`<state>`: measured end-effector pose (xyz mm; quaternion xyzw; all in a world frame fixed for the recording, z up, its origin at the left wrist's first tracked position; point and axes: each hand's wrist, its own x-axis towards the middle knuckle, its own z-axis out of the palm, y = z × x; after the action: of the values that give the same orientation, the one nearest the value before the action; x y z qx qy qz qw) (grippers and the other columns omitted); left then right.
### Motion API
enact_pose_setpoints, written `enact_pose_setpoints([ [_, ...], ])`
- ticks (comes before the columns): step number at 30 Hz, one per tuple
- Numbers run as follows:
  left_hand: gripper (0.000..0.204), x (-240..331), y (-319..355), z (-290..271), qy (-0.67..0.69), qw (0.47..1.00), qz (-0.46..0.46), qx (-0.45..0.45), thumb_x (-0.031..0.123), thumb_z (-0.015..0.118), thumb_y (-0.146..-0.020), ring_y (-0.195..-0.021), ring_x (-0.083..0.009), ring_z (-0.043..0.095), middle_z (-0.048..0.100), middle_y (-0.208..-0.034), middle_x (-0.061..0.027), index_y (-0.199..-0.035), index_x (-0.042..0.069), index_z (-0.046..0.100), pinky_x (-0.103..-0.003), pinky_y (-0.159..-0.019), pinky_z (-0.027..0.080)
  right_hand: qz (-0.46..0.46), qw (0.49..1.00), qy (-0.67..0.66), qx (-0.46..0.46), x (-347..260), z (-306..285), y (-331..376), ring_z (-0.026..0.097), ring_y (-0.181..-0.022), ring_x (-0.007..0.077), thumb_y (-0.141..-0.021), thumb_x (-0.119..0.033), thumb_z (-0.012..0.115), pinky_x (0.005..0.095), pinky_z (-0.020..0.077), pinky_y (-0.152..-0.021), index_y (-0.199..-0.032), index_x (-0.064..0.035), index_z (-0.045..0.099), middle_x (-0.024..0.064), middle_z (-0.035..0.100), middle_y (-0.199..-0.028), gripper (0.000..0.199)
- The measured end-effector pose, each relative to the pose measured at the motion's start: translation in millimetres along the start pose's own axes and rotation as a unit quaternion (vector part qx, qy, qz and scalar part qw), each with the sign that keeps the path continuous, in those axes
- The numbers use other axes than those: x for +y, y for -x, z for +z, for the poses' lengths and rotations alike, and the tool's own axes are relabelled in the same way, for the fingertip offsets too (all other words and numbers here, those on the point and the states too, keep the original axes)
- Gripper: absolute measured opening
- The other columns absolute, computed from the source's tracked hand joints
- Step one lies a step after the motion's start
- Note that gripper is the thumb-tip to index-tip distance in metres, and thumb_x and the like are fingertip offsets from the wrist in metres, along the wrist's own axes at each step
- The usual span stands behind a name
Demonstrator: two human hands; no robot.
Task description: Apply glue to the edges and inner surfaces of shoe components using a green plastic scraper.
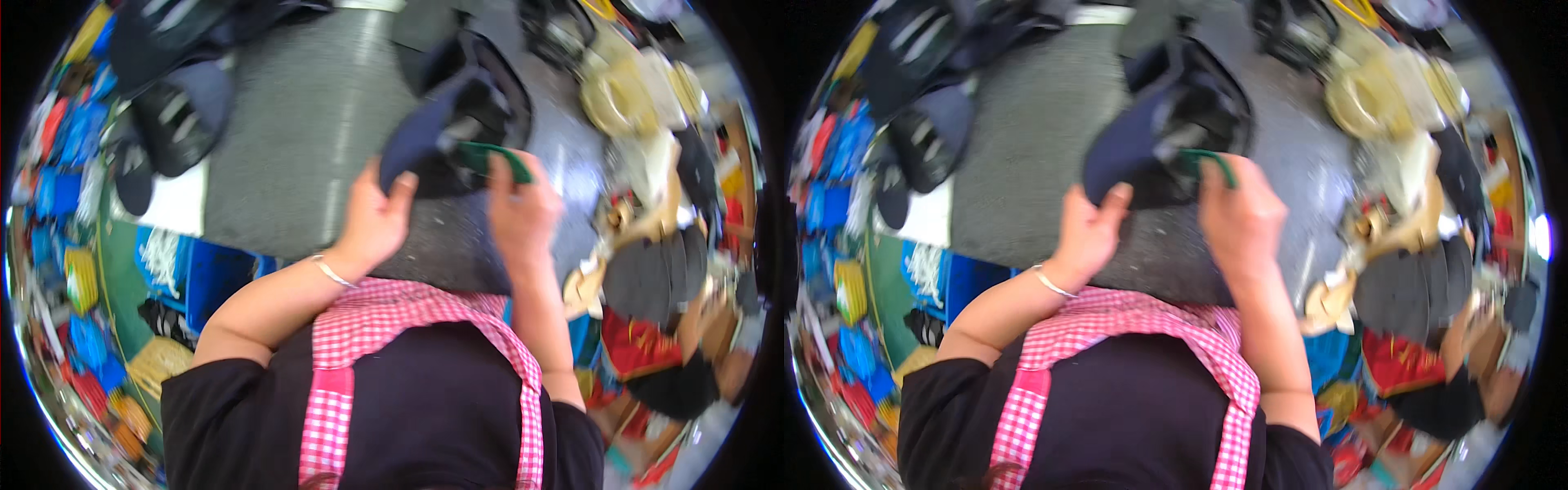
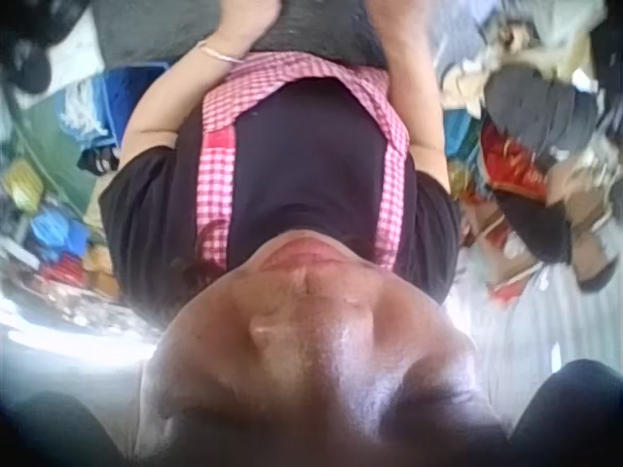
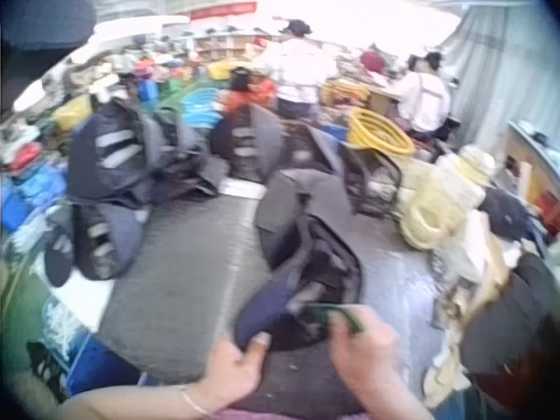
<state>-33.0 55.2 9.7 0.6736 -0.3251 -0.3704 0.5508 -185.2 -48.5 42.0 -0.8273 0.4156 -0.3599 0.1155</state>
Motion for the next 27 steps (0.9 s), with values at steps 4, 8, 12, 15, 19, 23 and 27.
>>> enact_pose_setpoints([
  [4, 0.029, 6, 2, -24, 0.124, 0.990, 0.064, -0.016, 0.010, 0.056, -0.093, -0.098, -0.0181, 0.059, 0.065, -0.104, -0.0132, -0.117, -0.005, 0.055, -0.032, -0.089, 0.046, 0.221, 0.952, -0.175, 0.116, 3, -48, -16, 0.062, -0.057, 0.0128, -0.092, -0.011, 0.062, 0.0243, 0.0465, -0.049, -0.094, 0.0021, 0.064, 0.0075, 0.067, -0.077, 0.014],
  [8, 0.032, 26, 9, -99, 0.184, 0.972, 0.131, 0.057, 0.010, 0.060, -0.092, -0.098, -0.0113, 0.056, 0.062, -0.111, -0.0062, -0.122, -0.002, 0.055, -0.028, -0.086, 0.046, 0.131, 0.841, -0.469, 0.237, 31, -83, -24, 0.056, -0.060, 0.0136, -0.093, -0.013, 0.061, 0.0245, 0.0423, -0.054, -0.092, 0.0034, 0.063, 0.0114, 0.064, -0.072, 0.017],
  [12, 0.040, 25, 7, -222, 0.384, 0.858, 0.256, 0.227, -0.008, 0.055, -0.087, -0.111, -0.0212, 0.059, 0.059, -0.122, -0.0084, -0.125, 0.005, 0.052, -0.037, -0.098, 0.048, 0.155, 0.854, -0.438, 0.234, 47, -80, -21, 0.052, -0.057, 0.0141, -0.094, -0.017, 0.061, 0.0238, 0.0404, -0.056, -0.081, 0.0044, 0.063, 0.0098, 0.059, -0.066, 0.026],
  [15, 0.042, -17, 22, -322, 0.387, 0.811, 0.308, 0.312, -0.010, 0.051, -0.086, -0.115, -0.0258, 0.057, 0.057, -0.126, -0.0124, -0.127, 0.001, 0.050, -0.041, -0.102, 0.046, 0.169, 0.847, -0.445, 0.236, 58, -75, -21, 0.053, -0.058, 0.0137, -0.094, -0.019, 0.062, 0.0240, 0.0403, -0.056, -0.080, 0.0067, 0.063, 0.0114, 0.060, -0.067, 0.029],
  [19, 0.045, -92, 2, -382, 0.111, 0.842, 0.088, 0.521, 0.001, 0.064, -0.084, -0.112, -0.0318, 0.058, 0.058, -0.122, -0.0177, -0.127, -0.003, 0.050, -0.043, -0.100, 0.044, 0.240, 0.835, -0.421, 0.259, 59, -66, -26, 0.051, -0.056, 0.0105, -0.092, -0.022, 0.066, 0.0220, 0.0358, -0.051, -0.078, 0.0036, 0.062, 0.0107, 0.062, -0.070, 0.029],
  [23, 0.087, -134, 1, -477, -0.398, 0.717, 0.005, 0.573, 0.034, 0.087, -0.064, -0.121, -0.0369, 0.050, 0.052, -0.130, -0.0226, -0.131, -0.003, 0.045, -0.046, -0.099, 0.042, 0.297, 0.812, -0.426, 0.265, 65, -26, -41, 0.046, -0.048, 0.0092, -0.088, -0.018, 0.070, 0.0220, 0.0319, -0.044, -0.067, -0.0056, 0.056, 0.0059, 0.059, -0.065, 0.028],
  [27, 0.130, -66, -43, -404, -0.417, 0.577, -0.202, 0.672, 0.057, 0.088, -0.049, -0.117, -0.0470, 0.046, 0.043, -0.132, -0.0266, -0.143, -0.001, 0.019, -0.058, -0.094, 0.041, 0.256, 0.776, -0.501, 0.285, 82, -16, -42, 0.046, -0.051, 0.0082, -0.091, -0.014, 0.066, 0.0212, 0.0322, -0.044, -0.085, -0.0059, 0.060, 0.0032, 0.062, -0.077, 0.012],
])
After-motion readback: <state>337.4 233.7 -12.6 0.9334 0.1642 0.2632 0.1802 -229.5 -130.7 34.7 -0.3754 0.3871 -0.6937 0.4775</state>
